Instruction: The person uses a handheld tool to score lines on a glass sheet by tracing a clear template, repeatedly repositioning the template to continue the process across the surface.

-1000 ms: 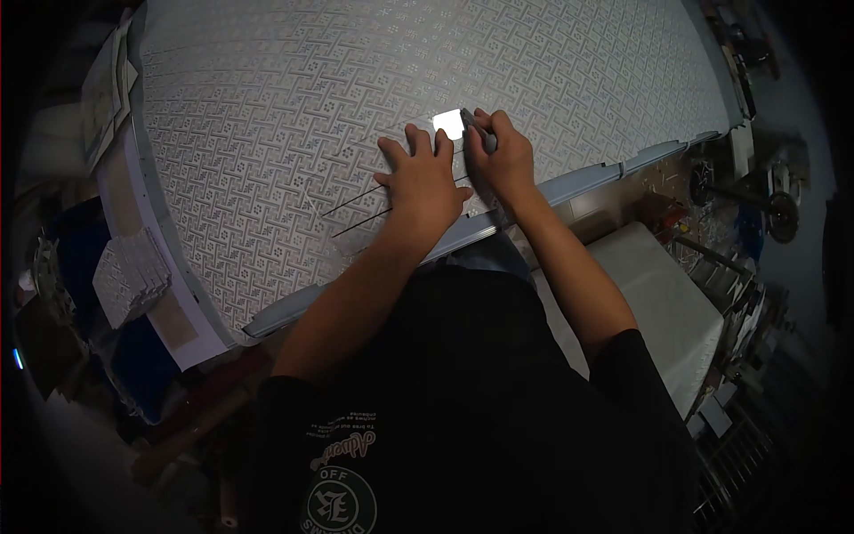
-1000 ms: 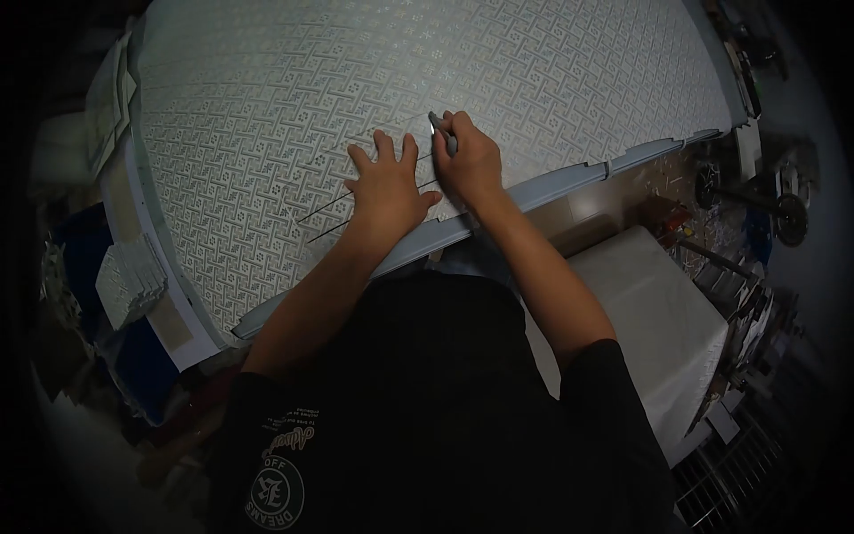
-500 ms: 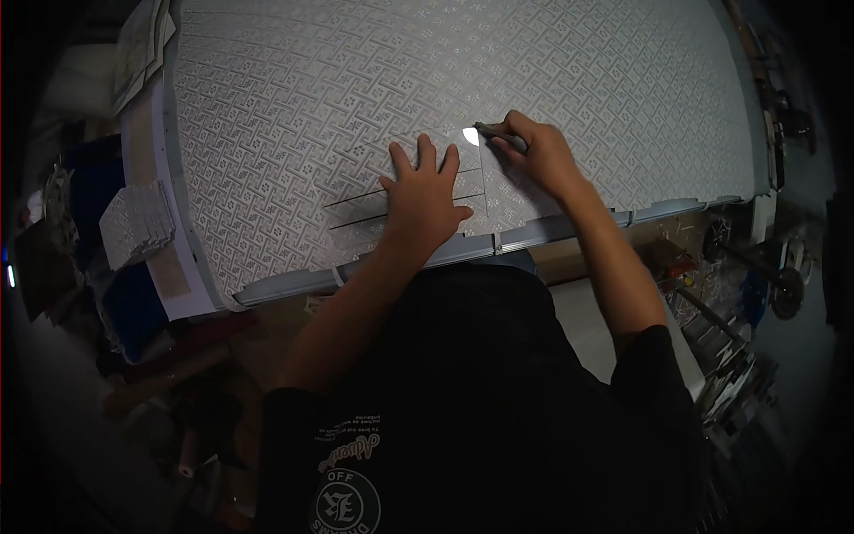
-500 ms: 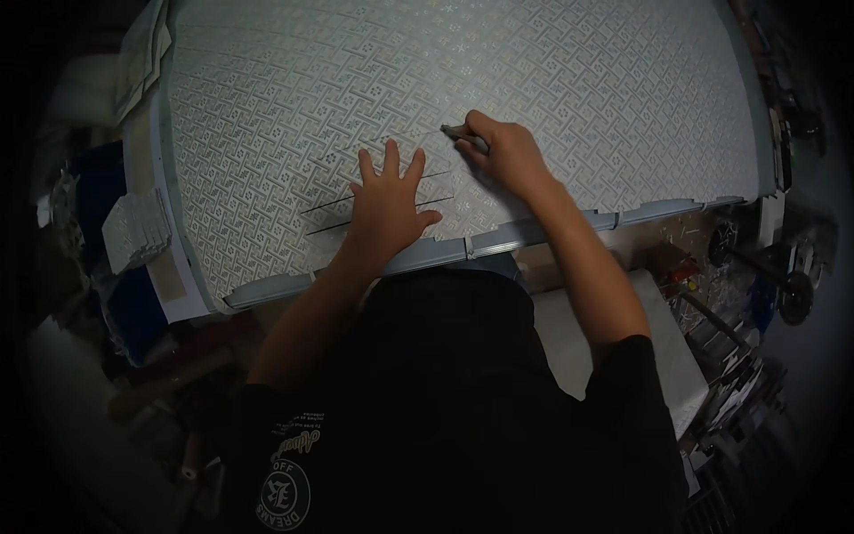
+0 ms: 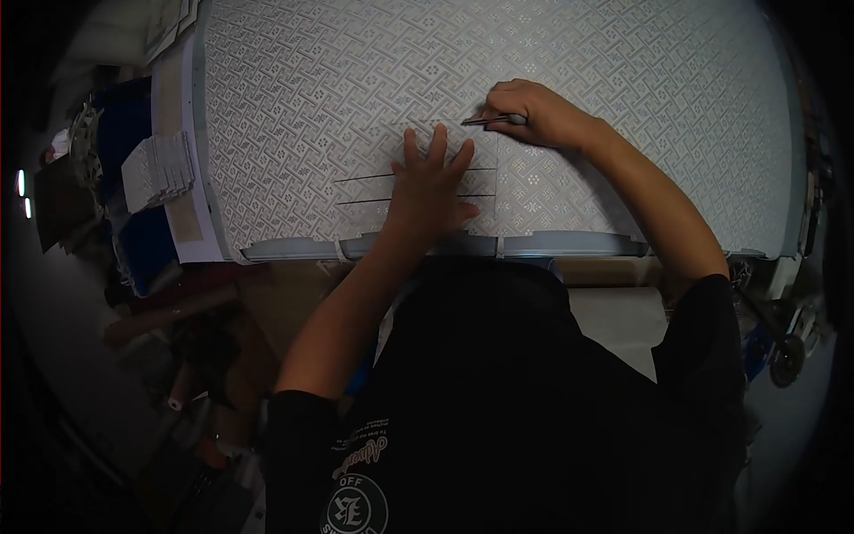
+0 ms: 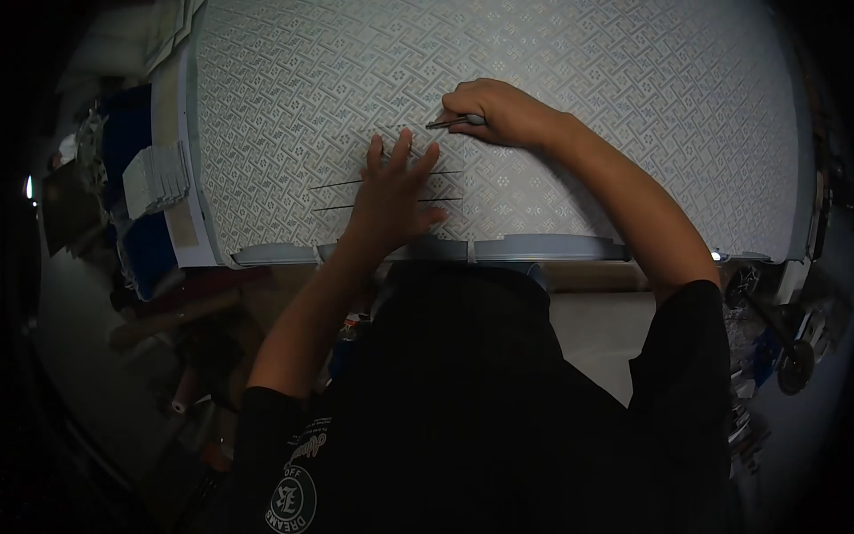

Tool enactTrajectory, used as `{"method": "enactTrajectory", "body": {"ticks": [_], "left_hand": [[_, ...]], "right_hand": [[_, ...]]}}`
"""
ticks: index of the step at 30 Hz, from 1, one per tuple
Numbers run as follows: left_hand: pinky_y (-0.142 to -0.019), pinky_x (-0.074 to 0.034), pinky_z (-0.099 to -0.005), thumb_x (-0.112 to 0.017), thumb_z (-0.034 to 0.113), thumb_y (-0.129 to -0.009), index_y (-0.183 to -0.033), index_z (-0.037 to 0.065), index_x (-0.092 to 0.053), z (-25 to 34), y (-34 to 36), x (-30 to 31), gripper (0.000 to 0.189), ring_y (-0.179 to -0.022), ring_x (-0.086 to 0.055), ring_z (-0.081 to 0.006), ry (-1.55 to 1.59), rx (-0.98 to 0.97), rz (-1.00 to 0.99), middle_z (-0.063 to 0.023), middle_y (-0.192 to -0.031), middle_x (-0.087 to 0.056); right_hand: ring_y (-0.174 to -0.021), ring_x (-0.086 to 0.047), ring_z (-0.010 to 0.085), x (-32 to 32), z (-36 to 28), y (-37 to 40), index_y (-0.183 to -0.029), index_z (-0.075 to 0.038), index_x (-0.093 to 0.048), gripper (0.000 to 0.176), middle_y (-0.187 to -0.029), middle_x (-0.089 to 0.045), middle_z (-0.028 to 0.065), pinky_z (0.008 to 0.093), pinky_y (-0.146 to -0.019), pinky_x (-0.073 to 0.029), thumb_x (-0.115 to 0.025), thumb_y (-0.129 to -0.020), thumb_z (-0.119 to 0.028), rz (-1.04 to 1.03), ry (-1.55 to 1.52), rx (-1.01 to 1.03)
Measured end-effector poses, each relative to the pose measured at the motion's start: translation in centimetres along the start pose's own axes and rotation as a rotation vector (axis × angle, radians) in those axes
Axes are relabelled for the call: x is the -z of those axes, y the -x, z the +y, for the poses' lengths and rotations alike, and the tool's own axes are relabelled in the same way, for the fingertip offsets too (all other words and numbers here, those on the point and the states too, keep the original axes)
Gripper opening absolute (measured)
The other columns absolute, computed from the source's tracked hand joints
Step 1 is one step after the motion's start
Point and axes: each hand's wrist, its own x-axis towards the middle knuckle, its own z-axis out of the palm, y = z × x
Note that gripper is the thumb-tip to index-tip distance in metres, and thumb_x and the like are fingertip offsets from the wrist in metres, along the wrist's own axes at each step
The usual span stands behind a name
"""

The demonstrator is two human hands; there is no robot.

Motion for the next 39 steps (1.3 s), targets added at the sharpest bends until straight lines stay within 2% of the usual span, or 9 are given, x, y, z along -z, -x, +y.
{"method": "enactTrajectory", "body": {"ticks": [3, 8, 10, 12, 15, 25, 33, 37, 39], "left_hand": [[-0.104, -0.041, -0.0771, -0.093, 0.047, -0.069, -0.158, 0.024, -0.040, 0.3, -0.2, 0.5, 0.106, -0.147, -0.024, -0.0610, -0.026, 0.021, -0.056, -0.0236, -0.165, -0.029], [-0.101, -0.046, -0.0755, -0.086, 0.052, -0.078, -0.160, 0.020, -0.039, 0.2, -0.3, 1.5, 0.100, -0.148, -0.023, -0.0601, -0.052, -0.007, -0.111, -0.0224, -0.166, -0.029], [-0.099, -0.048, -0.0745, -0.086, 0.052, -0.079, -0.160, 0.019, -0.039, 0.2, -0.1, 1.7, 0.099, -0.147, -0.024, -0.0598, -0.031, -0.031, -0.108, -0.0223, -0.165, -0.029], [-0.099, -0.049, -0.0733, -0.085, 0.053, -0.079, -0.160, 0.018, -0.039, 0.1, -0.3, 2.0, 0.100, -0.146, -0.026, -0.0596, -0.028, -0.021, -0.142, -0.0220, -0.163, -0.029], [-0.095, -0.053, -0.0719, -0.084, 0.055, -0.080, -0.161, 0.016, -0.039, -0.4, -0.3, 2.1, 0.101, -0.144, -0.029, -0.0615, -0.062, -0.074, -0.110, -0.0261, -0.163, -0.031], [-0.091, -0.058, -0.0668, -0.079, 0.053, -0.085, -0.163, 0.012, -0.035, -1.2, -0.2, 1.0, 0.098, -0.143, -0.028, -0.0613, -0.163, -0.122, -0.138, -0.0224, -0.166, -0.025], [-0.091, -0.058, -0.0651, -0.073, 0.047, -0.089, -0.164, 0.009, -0.032, -1.3, 0.1, 0.4, 0.093, -0.144, -0.027, -0.0611, -0.248, -0.145, -0.095, -0.0224, -0.167, -0.025], [-0.097, -0.054, -0.0671, -0.073, 0.054, -0.089, -0.163, 0.010, -0.034, -1.4, 0.2, 0.1, 0.094, -0.145, -0.026, -0.0616, -0.223, -0.131, -0.107, -0.0207, -0.167, -0.023], [-0.099, -0.053, -0.0671, -0.078, 0.058, -0.083, -0.161, 0.009, -0.036, -1.4, 0.2, -0.4, 0.101, -0.145, -0.025, -0.0613, -0.144, -0.107, -0.044, -0.0246, -0.166, -0.022]], "right_hand": [[-0.087, -0.066, 0.0300, -0.3, -0.2, 0.6, -0.101, -0.005, -0.066, 0.018, -0.092, -0.069, 0.0112, 0.0417, -0.079, -0.053, -0.075, -0.094, -0.018, 0.036, -0.003, -0.037], [-0.088, -0.070, 0.0268, -2.4, -5.6, 0.8, -0.101, -0.003, -0.066, 0.019, -0.094, -0.074, 0.0128, 0.0370, -0.081, -0.054, -0.077, -0.093, -0.016, 0.292, -0.093, -0.568], [-0.087, -0.072, 0.0291, -4.9, -7.1, 0.6, -0.101, -0.002, -0.065, 0.021, -0.094, -0.075, 0.0138, 0.0374, -0.080, -0.055, -0.076, -0.091, -0.018, 0.368, -0.097, -0.630], [-0.081, -0.070, 0.0425, -6.6, -8.6, 0.0, -0.096, -0.002, -0.063, 0.022, -0.086, -0.072, 0.0213, 0.0469, -0.072, -0.055, -0.075, -0.089, -0.018, 0.617, -0.024, -0.725], [-0.080, -0.070, 0.0447, -8.4, -10.0, -0.9, -0.097, -0.002, -0.062, 0.021, -0.085, -0.072, 0.0229, 0.0475, -0.069, -0.055, -0.074, -0.089, -0.018, 0.732, 0.014, -0.824], [-0.077, -0.071, 0.0439, -11.1, -11.4, -3.5, -0.097, -0.003, -0.060, 0.022, -0.084, -0.072, 0.0226, 0.0488, -0.065, -0.055, -0.075, -0.089, -0.017, 0.802, 0.274, -0.928], [-0.086, -0.074, 0.0417, -13.5, -10.8, -3.5, -0.100, -0.003, -0.060, 0.021, -0.099, -0.076, 0.0202, 0.0459, -0.072, -0.059, -0.076, -0.091, -0.014, 0.988, 0.303, -0.871], [-0.088, -0.074, 0.0410, -12.6, -10.8, -2.7, -0.099, -0.003, -0.060, 0.021, -0.100, -0.076, 0.0193, 0.0450, -0.072, -0.060, -0.076, -0.092, -0.014, 0.954, 0.297, -0.844], [-0.087, -0.074, 0.0405, -11.0, -9.8, -0.9, -0.098, -0.004, -0.061, 0.021, -0.100, -0.077, 0.0160, 0.0444, -0.071, -0.059, -0.077, -0.091, -0.015, 0.804, 0.244, -0.776]]}}
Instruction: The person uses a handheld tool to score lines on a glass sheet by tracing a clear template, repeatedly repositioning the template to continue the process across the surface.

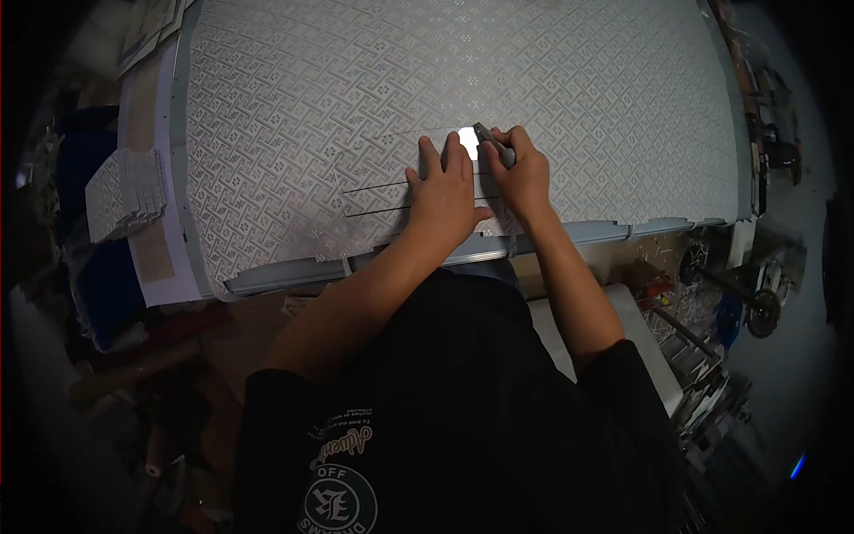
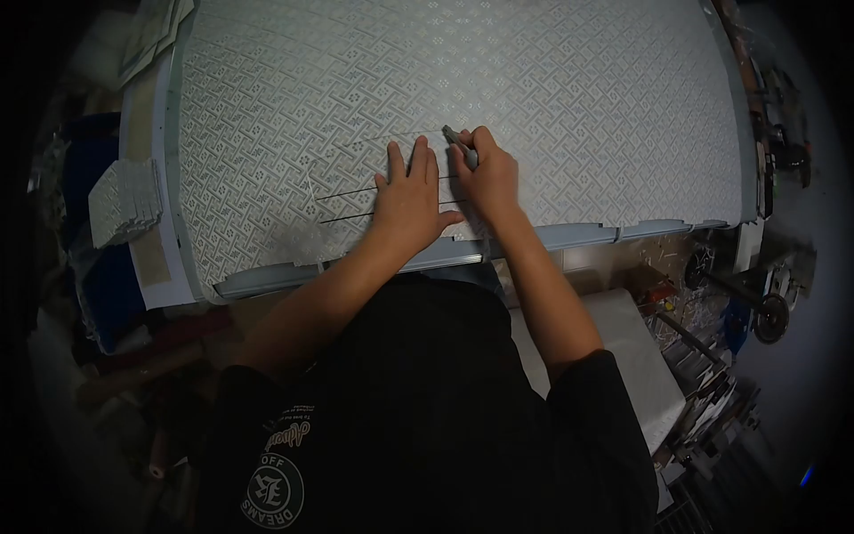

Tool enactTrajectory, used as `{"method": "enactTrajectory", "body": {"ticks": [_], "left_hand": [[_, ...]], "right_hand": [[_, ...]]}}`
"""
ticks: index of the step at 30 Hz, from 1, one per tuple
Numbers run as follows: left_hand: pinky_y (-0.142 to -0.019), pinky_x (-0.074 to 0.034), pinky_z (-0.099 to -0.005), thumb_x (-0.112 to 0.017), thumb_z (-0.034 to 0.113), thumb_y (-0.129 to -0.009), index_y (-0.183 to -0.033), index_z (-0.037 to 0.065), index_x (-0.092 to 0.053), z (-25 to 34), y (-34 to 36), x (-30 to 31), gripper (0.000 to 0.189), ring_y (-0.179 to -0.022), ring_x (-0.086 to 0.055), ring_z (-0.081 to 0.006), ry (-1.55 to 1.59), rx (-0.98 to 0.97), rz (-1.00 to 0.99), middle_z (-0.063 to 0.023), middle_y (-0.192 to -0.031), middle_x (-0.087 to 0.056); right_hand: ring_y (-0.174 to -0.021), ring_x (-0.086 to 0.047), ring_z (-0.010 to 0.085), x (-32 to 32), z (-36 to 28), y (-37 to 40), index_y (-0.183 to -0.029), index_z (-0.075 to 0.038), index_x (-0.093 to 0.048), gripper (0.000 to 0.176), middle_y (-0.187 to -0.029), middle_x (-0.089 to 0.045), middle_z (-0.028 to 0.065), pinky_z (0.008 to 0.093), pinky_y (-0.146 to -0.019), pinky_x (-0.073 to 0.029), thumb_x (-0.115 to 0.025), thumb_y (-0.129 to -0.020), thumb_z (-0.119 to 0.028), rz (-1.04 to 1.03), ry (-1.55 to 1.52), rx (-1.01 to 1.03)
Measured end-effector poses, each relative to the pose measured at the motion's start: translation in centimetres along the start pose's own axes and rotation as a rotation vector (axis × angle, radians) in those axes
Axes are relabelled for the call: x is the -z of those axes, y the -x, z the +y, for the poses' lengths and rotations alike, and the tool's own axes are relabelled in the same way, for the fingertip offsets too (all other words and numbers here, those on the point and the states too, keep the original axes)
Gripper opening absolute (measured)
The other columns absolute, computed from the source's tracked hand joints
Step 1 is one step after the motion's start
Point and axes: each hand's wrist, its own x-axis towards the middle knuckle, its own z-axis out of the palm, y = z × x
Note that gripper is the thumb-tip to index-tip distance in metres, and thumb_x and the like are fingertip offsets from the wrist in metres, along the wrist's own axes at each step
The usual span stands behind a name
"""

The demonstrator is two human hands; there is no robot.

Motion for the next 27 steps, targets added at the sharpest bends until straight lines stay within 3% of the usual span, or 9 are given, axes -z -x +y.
{"method": "enactTrajectory", "body": {"ticks": [1, 3, 4, 5, 7, 9, 12, 19, 27], "left_hand": [[-0.099, -0.053, -0.0671, -0.078, 0.058, -0.083, -0.161, 0.009, -0.036, 0.0, 0.1, 0.0, 0.101, -0.145, -0.025, -0.0613, 0.002, 0.020, -0.003, -0.0246, -0.166, -0.022], [-0.108, -0.042, -0.0709, -0.078, 0.065, -0.081, -0.163, 0.008, -0.032, 0.3, 0.2, 0.2, 0.109, -0.147, -0.021, -0.0628, 0.109, 0.074, -0.004, -0.0314, -0.165, -0.021], [-0.108, -0.042, -0.0709, -0.078, 0.065, -0.081, -0.163, 0.008, -0.032, 0.7, 0.4, 0.4, 0.109, -0.147, -0.021, -0.0628, 0.111, 0.096, -0.006, -0.0314, -0.165, -0.021], [-0.109, -0.038, -0.0744, -0.079, 0.063, -0.081, -0.163, 0.013, -0.032, 1.2, 0.7, 0.9, 0.108, -0.148, -0.018, -0.0638, 0.105, 0.179, -0.028, -0.0339, -0.165, -0.019], [-0.109, -0.033, -0.0778, -0.081, 0.062, -0.081, -0.164, 0.017, -0.032, 1.9, 0.9, 1.4, 0.106, -0.149, -0.014, -0.0649, 0.102, 0.284, -0.050, -0.0364, -0.164, -0.017], [-0.105, -0.035, -0.0815, -0.082, 0.059, -0.081, -0.164, 0.027, -0.033, 2.2, 1.1, 1.5, 0.102, -0.149, -0.009, -0.0669, 0.218, 0.402, -0.071, -0.0371, -0.165, -0.014], [-0.104, -0.037, -0.0804, -0.084, 0.057, -0.079, -0.163, 0.032, -0.034, 2.1, 1.1, 1.4, 0.101, -0.148, -0.008, -0.0684, 0.262, 0.409, -0.054, -0.0366, -0.166, -0.013], [-0.105, -0.041, -0.0772, -0.086, 0.057, -0.075, -0.160, 0.032, -0.040, 1.7, 1.4, 1.8, 0.100, -0.149, -0.011, -0.0661, 0.288, 0.404, -0.012, -0.0342, -0.166, -0.014], [-0.108, -0.038, -0.0777, -0.087, 0.055, -0.075, -0.158, 0.034, -0.044, 1.5, 1.6, 1.8, 0.096, -0.151, -0.013, -0.0626, 0.318, 0.428, -0.009, -0.0311, -0.166, -0.016]], "right_hand": [[-0.087, -0.074, 0.0405, 1.1, 0.8, -0.9, -0.098, -0.004, -0.061, 0.021, -0.100, -0.077, 0.0160, 0.0444, -0.071, -0.059, -0.077, -0.091, -0.015, -0.016, -0.009, 0.008], [-0.086, -0.073, 0.0400, 3.4, 2.3, -4.2, -0.097, -0.005, -0.061, 0.022, -0.098, -0.077, 0.0130, 0.0443, -0.071, -0.057, -0.078, -0.090, -0.015, -0.377, -0.045, 0.150], [-0.086, -0.074, 0.0275, 4.5, 2.2, -6.1, -0.098, -0.003, -0.063, 0.019, -0.100, -0.079, 0.0106, 0.0370, -0.076, -0.055, -0.077, -0.093, -0.014, -0.524, 0.003, 0.193], [-0.086, -0.074, 0.0275, 5.2, 1.8, -7.7, -0.098, -0.003, -0.063, 0.019, -0.100, -0.079, 0.0106, 0.0370, -0.076, -0.055, -0.077, -0.093, -0.014, -0.539, -0.007, 0.204], [-0.086, -0.074, 0.0268, 5.7, 1.4, -10.6, -0.096, -0.003, -0.062, 0.019, -0.097, -0.078, 0.0108, 0.0377, -0.076, -0.055, -0.077, -0.093, -0.014, -0.805, 0.000, 0.350], [-0.085, -0.074, 0.0268, 5.3, 1.8, -12.3, -0.094, -0.003, -0.062, 0.019, -0.095, -0.078, 0.0112, 0.0378, -0.074, -0.055, -0.078, -0.092, -0.014, -0.851, 0.031, 0.433], [-0.082, -0.073, 0.0290, 3.9, 0.9, -13.5, -0.094, -0.004, -0.061, 0.020, -0.092, -0.076, 0.0104, 0.0382, -0.072, -0.055, -0.078, -0.092, -0.014, -0.974, -0.004, 0.478], [-0.084, -0.071, 0.0317, -5.1, -5.4, -13.6, -0.098, -0.004, -0.059, 0.018, -0.092, -0.073, 0.0111, 0.0386, -0.074, -0.055, -0.075, -0.093, -0.012, -1.002, -0.134, 0.750], [-0.111, -0.074, 0.0291, -8.2, -6.7, -11.9, -0.103, -0.004, -0.059, 0.018, -0.111, -0.077, 0.0144, 0.0375, -0.090, -0.056, -0.073, -0.097, -0.014, -1.033, -0.165, 0.555]]}}
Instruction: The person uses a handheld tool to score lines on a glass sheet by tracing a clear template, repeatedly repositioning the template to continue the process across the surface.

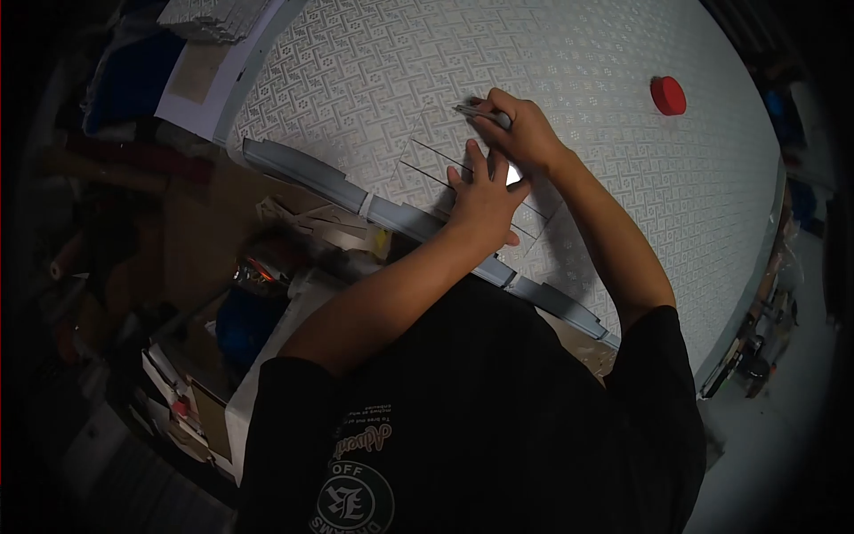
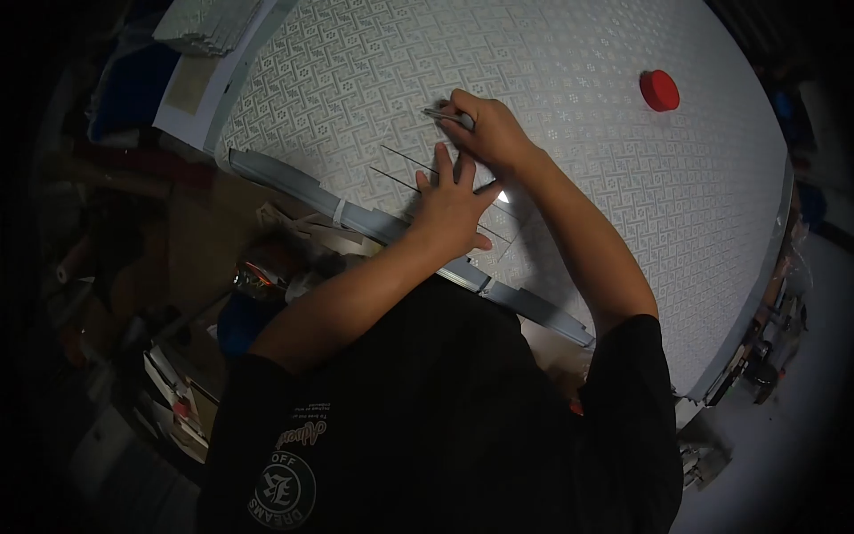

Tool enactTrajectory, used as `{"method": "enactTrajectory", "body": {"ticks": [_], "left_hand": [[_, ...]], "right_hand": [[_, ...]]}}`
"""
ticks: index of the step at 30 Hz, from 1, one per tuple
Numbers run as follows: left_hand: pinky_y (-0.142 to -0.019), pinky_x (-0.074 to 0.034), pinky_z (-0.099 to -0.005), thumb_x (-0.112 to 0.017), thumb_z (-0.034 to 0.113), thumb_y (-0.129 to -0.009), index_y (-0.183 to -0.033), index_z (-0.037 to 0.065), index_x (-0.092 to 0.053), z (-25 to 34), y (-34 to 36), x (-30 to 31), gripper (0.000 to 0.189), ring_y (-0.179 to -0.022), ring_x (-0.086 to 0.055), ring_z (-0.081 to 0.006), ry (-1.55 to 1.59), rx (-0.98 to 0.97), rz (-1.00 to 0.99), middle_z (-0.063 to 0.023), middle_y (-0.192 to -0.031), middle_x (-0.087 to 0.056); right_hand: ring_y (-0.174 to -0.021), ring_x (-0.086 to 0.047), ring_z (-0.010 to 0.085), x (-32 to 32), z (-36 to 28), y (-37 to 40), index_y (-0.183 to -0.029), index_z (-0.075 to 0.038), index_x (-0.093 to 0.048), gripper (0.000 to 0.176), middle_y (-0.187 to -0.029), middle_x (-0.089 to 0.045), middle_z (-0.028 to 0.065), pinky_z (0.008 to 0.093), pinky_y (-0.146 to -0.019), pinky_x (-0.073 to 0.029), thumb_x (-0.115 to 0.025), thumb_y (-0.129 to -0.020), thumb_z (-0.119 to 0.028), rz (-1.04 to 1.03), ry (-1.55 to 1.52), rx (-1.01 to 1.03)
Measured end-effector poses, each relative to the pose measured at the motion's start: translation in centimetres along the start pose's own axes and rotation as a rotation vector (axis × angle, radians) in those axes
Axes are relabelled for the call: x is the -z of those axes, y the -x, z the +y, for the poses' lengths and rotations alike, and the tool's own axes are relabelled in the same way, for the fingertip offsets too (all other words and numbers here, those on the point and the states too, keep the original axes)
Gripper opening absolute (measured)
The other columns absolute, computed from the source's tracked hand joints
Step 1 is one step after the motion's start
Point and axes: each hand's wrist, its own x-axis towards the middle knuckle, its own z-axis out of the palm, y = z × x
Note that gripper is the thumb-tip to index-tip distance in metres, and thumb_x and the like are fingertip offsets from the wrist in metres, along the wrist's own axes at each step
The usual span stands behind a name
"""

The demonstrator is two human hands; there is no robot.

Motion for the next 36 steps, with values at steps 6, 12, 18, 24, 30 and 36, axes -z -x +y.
{"method": "enactTrajectory", "body": {"ticks": [6, 12, 18, 24, 30, 36], "left_hand": [[-0.106, -0.038, -0.0786, -0.087, 0.056, -0.074, -0.156, 0.030, -0.046, -0.3, 0.0, -0.5, 0.095, -0.150, -0.015, -0.0628, -0.027, -0.022, 0.001, -0.0323, -0.165, -0.017], [-0.103, -0.039, -0.0820, -0.091, 0.054, -0.069, -0.155, 0.030, -0.047, -0.4, -0.2, -1.2, 0.100, -0.148, -0.016, -0.0643, 0.001, -0.042, 0.087, -0.0320, -0.161, -0.025], [-0.103, -0.039, -0.0815, -0.090, 0.055, -0.069, -0.154, 0.030, -0.048, -0.3, -0.3, -1.0, 0.098, -0.148, -0.016, -0.0637, -0.026, -0.037, 0.056, -0.0301, -0.162, -0.025], [-0.102, -0.040, -0.0815, -0.090, 0.055, -0.070, -0.155, 0.031, -0.047, -0.3, -0.2, -0.7, 0.098, -0.148, -0.016, -0.0631, -0.033, -0.041, 0.022, -0.0293, -0.162, -0.024], [-0.105, -0.037, -0.0815, -0.089, 0.054, -0.071, -0.157, 0.032, -0.045, -0.2, -0.3, -1.2, 0.099, -0.148, -0.017, -0.0613, -0.003, -0.034, 0.058, -0.0286, -0.162, -0.023], [-0.106, -0.040, -0.0779, -0.087, 0.057, -0.073, -0.155, 0.029, -0.049, -0.2, 0.2, -0.3, 0.094, -0.149, -0.018, -0.0608, -0.029, -0.033, -0.010, -0.0281, -0.162, -0.024]], "right_hand": [[-0.088, -0.073, 0.0334, -0.5, 0.4, 0.0, -0.104, -0.004, -0.061, 0.022, -0.097, -0.075, 0.0138, 0.0403, -0.077, -0.056, -0.075, -0.095, -0.020, 0.060, -0.005, 0.028], [-0.086, -0.073, 0.0328, 1.0, -0.8, -1.2, -0.104, -0.004, -0.062, 0.024, -0.097, -0.075, 0.0145, 0.0403, -0.076, -0.056, -0.076, -0.093, -0.020, -0.015, 0.062, 0.091], [-0.092, -0.073, 0.0324, 1.5, -1.6, -2.1, -0.101, -0.003, -0.060, 0.022, -0.100, -0.075, 0.0126, 0.0393, -0.081, -0.056, -0.077, -0.090, -0.012, -0.131, 0.201, 0.055], [-0.088, -0.073, 0.0375, 0.0, -0.8, -2.9, -0.104, -0.005, -0.062, 0.023, -0.099, -0.075, 0.0142, 0.0421, -0.076, -0.056, -0.076, -0.090, -0.017, -0.038, 0.169, 0.182], [-0.104, -0.074, 0.0318, -2.4, -1.2, -3.4, -0.102, -0.003, -0.056, 0.020, -0.111, -0.077, 0.0126, 0.0389, -0.087, -0.057, -0.074, -0.096, -0.010, 0.010, 0.047, 0.099], [-0.095, -0.073, 0.0378, -3.9, -0.2, -3.2, -0.106, -0.005, -0.061, 0.022, -0.102, -0.076, 0.0133, 0.0421, -0.080, -0.057, -0.076, -0.094, -0.016, 0.119, 0.018, 0.152]]}}
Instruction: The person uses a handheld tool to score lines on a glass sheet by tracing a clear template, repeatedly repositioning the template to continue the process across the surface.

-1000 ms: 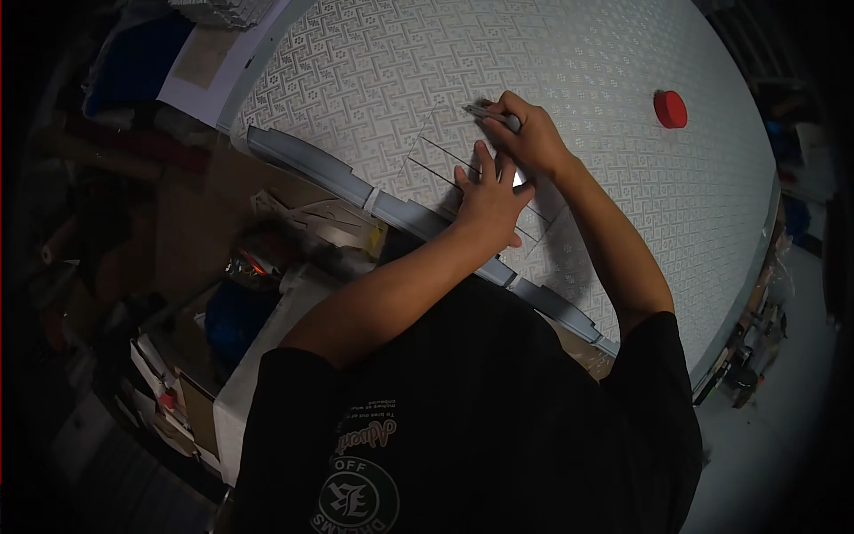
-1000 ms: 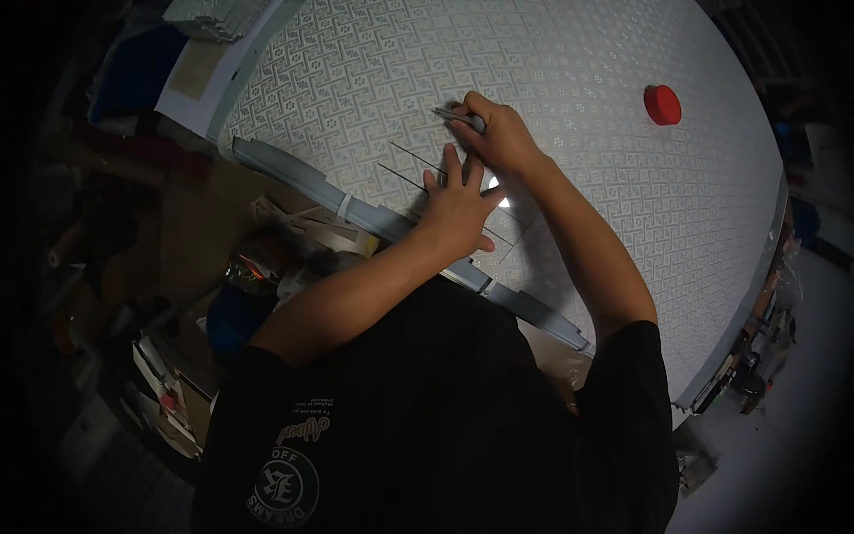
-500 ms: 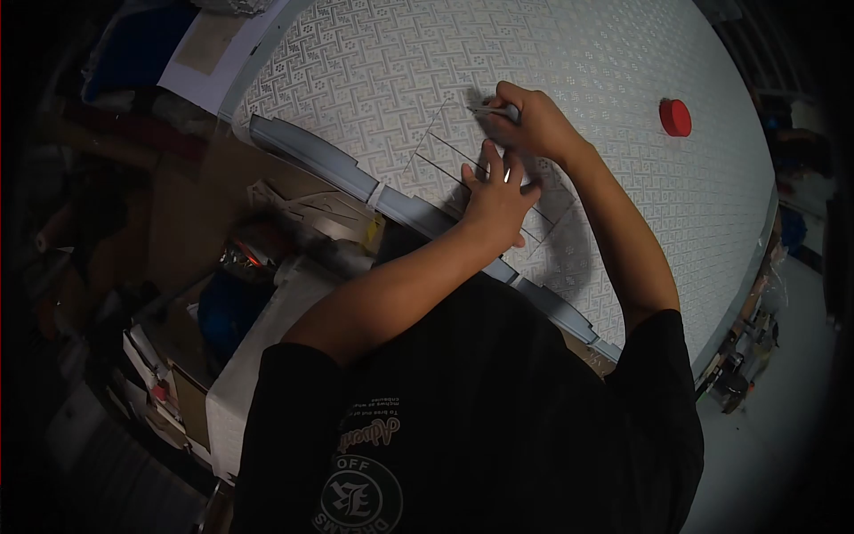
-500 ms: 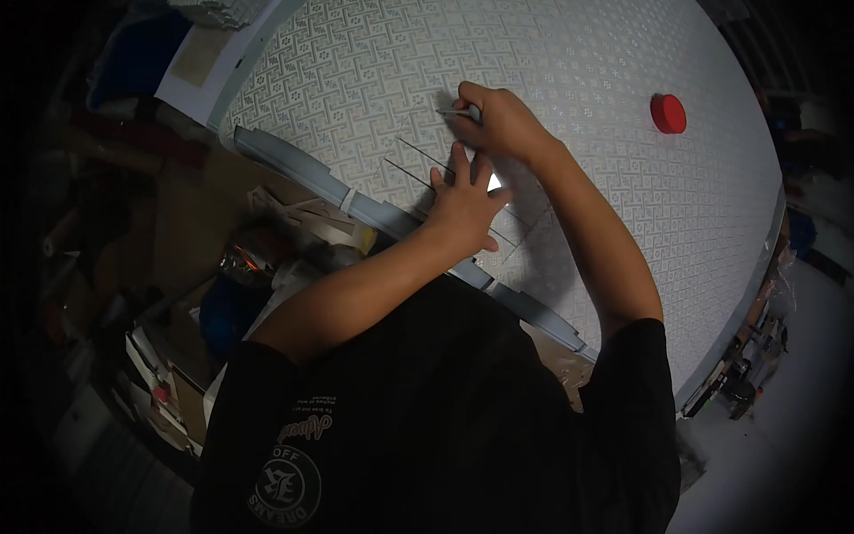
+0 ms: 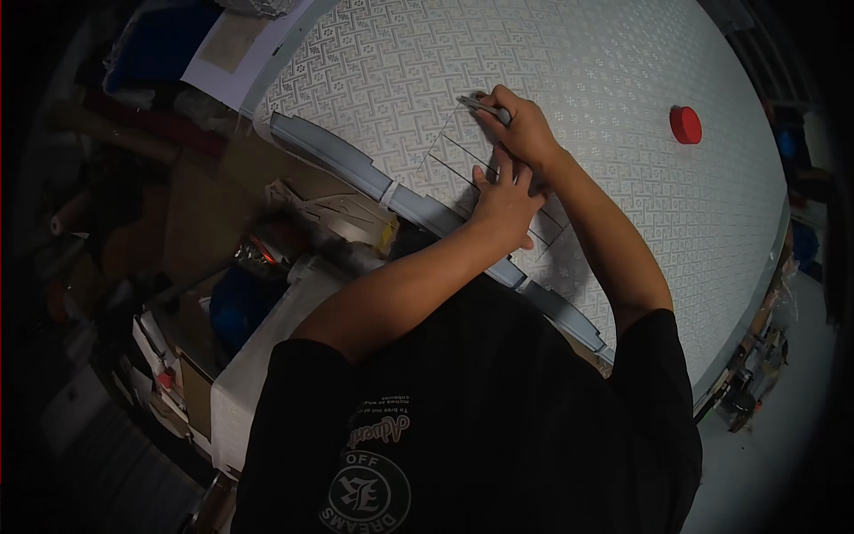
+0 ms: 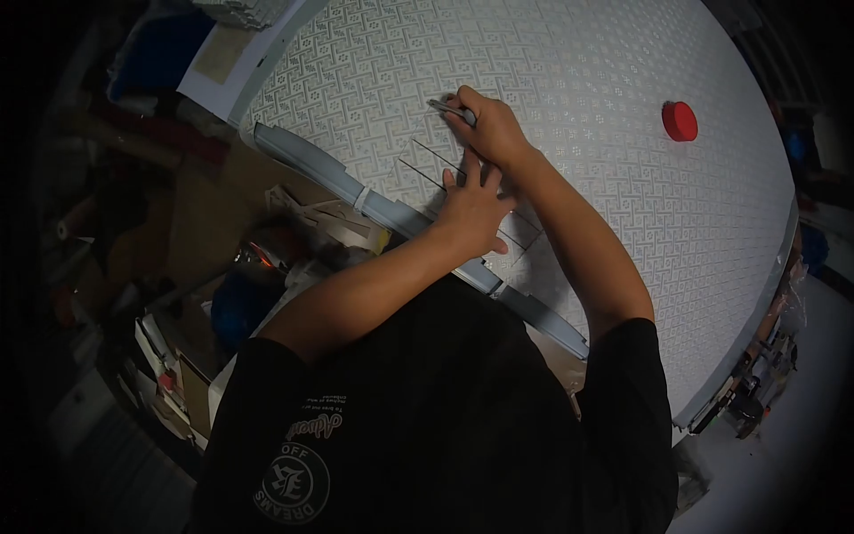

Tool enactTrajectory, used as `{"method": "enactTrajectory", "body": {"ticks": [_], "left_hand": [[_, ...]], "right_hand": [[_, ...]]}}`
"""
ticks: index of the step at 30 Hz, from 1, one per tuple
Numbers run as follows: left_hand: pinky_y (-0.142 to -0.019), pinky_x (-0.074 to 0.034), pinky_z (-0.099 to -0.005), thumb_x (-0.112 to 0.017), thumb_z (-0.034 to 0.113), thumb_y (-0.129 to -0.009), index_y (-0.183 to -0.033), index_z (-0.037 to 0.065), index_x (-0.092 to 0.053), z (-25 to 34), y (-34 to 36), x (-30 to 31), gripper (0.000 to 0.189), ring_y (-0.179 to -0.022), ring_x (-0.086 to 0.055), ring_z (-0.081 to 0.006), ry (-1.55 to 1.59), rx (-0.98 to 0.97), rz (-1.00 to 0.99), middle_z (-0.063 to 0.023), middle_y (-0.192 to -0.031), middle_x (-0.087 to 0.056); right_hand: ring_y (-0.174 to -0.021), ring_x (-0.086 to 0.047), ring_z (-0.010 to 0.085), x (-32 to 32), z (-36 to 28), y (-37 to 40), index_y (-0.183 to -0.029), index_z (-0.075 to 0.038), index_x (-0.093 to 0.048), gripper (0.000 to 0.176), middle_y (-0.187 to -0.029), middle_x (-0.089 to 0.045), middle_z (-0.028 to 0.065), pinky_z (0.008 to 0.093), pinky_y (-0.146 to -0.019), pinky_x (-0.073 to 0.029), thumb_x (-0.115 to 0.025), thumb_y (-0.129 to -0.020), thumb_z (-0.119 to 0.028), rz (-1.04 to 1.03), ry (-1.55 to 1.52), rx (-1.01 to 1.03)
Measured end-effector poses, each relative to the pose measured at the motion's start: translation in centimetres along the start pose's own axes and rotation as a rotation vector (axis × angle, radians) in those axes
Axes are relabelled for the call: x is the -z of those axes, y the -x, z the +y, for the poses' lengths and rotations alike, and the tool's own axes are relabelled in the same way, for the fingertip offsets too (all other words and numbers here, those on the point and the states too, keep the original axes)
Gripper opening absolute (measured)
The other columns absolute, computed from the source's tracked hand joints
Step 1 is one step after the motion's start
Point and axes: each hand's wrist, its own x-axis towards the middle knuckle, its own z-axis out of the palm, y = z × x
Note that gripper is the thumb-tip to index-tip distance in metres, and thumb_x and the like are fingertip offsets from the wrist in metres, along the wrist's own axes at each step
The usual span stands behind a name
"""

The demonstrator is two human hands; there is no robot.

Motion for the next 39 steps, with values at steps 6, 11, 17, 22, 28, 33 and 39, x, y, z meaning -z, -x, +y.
{"method": "enactTrajectory", "body": {"ticks": [6, 11, 17, 22, 28, 33, 39], "left_hand": [[-0.109, -0.034, -0.0792, -0.091, 0.049, -0.072, -0.156, 0.034, -0.048, 0.2, 0.2, -0.8, 0.095, -0.151, -0.016, -0.0573, 0.041, 0.028, 0.082, -0.0253, -0.161, -0.027], [-0.111, -0.035, -0.0768, -0.091, 0.041, -0.074, -0.153, 0.035, -0.051, -0.6, -0.6, -1.7, 0.090, -0.152, -0.016, -0.0549, 0.070, 0.026, 0.085, -0.0213, -0.162, -0.028], [-0.107, -0.050, -0.0612, -0.096, 0.038, -0.066, -0.155, 0.004, -0.041, -1.1, -0.7, -1.0, 0.110, -0.149, -0.030, -0.0447, 0.066, 0.045, 0.149, -0.0152, -0.161, -0.036], [-0.104, -0.042, -0.0726, -0.093, 0.053, -0.067, -0.154, 0.011, -0.041, -1.0, -1.3, -1.0, 0.110, -0.145, -0.032, -0.0429, -0.059, 0.145, 0.132, -0.0187, -0.158, -0.034], [-0.106, -0.031, -0.0830, -0.093, 0.055, -0.067, -0.159, 0.026, -0.034, -1.7, -1.0, -0.7, 0.113, -0.148, -0.009, -0.0662, 0.022, 0.207, 0.074, -0.0310, -0.168, -0.012], [-0.106, -0.028, -0.0858, -0.093, 0.056, -0.067, -0.161, 0.025, -0.031, -1.8, -1.5, -0.6, 0.116, -0.146, -0.009, -0.0697, 0.027, 0.202, 0.037, -0.0321, -0.168, -0.010], [-0.103, -0.035, -0.0849, -0.092, 0.060, -0.066, -0.163, 0.014, -0.025, -1.9, -1.8, -1.1, 0.127, -0.146, -0.011, -0.0689, -0.005, 0.208, 0.076, -0.0317, -0.168, -0.011]], "right_hand": [[-0.095, -0.074, 0.0308, 0.3, 0.1, 0.1, -0.106, -0.004, -0.063, 0.022, -0.102, -0.076, 0.0134, 0.0385, -0.080, -0.056, -0.076, -0.094, -0.017, 0.044, -0.080, -0.011], [-0.093, -0.068, 0.0175, 4.2, -0.5, 4.1, -0.106, -0.003, -0.065, 0.022, -0.098, -0.075, 0.0082, 0.0324, -0.083, -0.054, -0.077, -0.094, -0.016, 0.225, -0.154, -0.109], [-0.092, -0.070, 0.0165, 8.8, -2.9, 16.2, -0.105, -0.003, -0.065, 0.018, -0.096, -0.074, 0.0072, 0.0304, -0.086, -0.053, -0.077, -0.094, -0.011, 0.023, -0.050, -0.108], [-0.085, -0.073, 0.0349, 7.6, -6.3, 23.4, -0.103, -0.004, -0.062, 0.021, -0.095, -0.073, 0.0150, 0.0404, -0.073, -0.058, -0.076, -0.087, -0.003, -0.263, 0.181, -0.074], [-0.084, -0.073, 0.0355, 6.1, -6.2, 25.7, -0.105, -0.004, -0.062, 0.023, -0.095, -0.074, 0.0150, 0.0415, -0.071, -0.058, -0.075, -0.086, -0.003, -0.275, 0.258, -0.134], [-0.085, -0.073, 0.0369, 6.5, -6.7, 25.5, -0.105, -0.004, -0.062, 0.021, -0.096, -0.075, 0.0154, 0.0422, -0.072, -0.058, -0.074, -0.088, -0.006, -0.304, 0.332, -0.156], [-0.085, -0.073, 0.0378, 6.9, -7.5, 25.0, -0.105, -0.006, -0.061, 0.020, -0.096, -0.075, 0.0151, 0.0438, -0.070, -0.057, -0.073, -0.089, -0.008, -0.354, 0.376, -0.199]]}}
